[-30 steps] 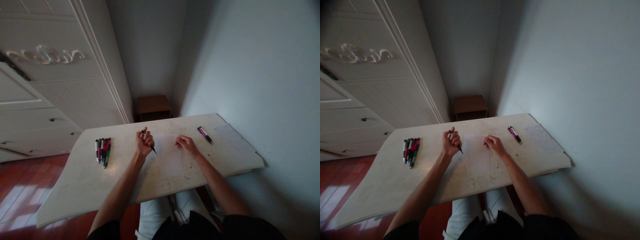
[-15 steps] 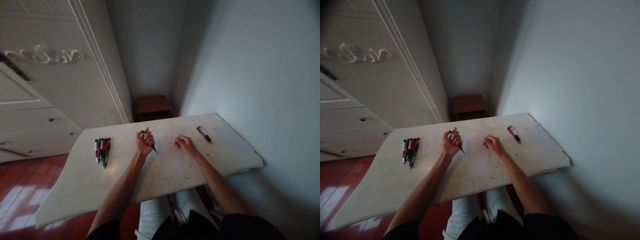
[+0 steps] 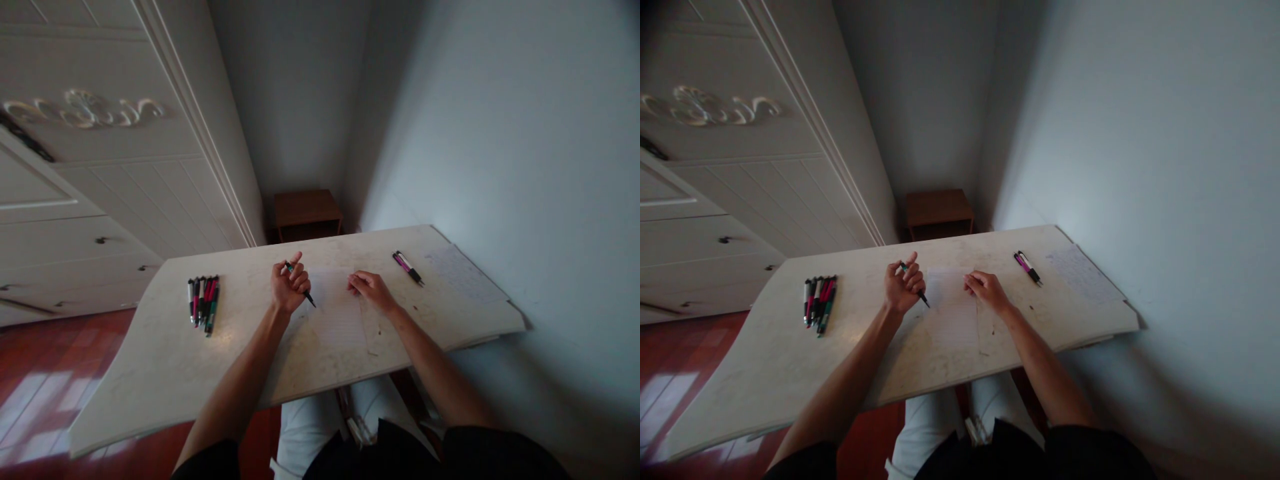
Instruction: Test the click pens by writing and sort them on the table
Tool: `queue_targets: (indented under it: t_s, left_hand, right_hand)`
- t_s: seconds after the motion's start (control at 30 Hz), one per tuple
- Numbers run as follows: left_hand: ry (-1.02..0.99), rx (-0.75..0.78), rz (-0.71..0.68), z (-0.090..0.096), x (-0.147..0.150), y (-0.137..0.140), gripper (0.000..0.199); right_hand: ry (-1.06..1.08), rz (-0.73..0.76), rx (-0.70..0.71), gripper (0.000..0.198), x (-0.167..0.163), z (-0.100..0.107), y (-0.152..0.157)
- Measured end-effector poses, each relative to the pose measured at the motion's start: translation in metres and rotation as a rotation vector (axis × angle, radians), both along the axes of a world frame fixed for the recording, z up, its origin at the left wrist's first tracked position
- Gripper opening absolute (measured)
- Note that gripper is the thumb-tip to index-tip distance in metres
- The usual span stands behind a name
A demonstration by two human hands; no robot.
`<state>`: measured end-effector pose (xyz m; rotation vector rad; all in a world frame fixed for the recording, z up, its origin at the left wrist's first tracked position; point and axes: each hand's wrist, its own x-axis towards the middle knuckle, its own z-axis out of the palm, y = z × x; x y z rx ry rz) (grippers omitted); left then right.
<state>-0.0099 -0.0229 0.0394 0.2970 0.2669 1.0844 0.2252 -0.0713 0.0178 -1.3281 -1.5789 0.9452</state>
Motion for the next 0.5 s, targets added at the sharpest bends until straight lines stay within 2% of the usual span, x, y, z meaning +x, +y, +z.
queue_targets:
  t_s: [0.5]
  left_hand:
    - [0.061, -0.002, 0.008, -0.0008, -0.0004, 0.0007, 0.031]
  right_hand:
    - [-0.012, 0.012, 0.009, 0.042, 0.0000, 0.0002, -0.0004]
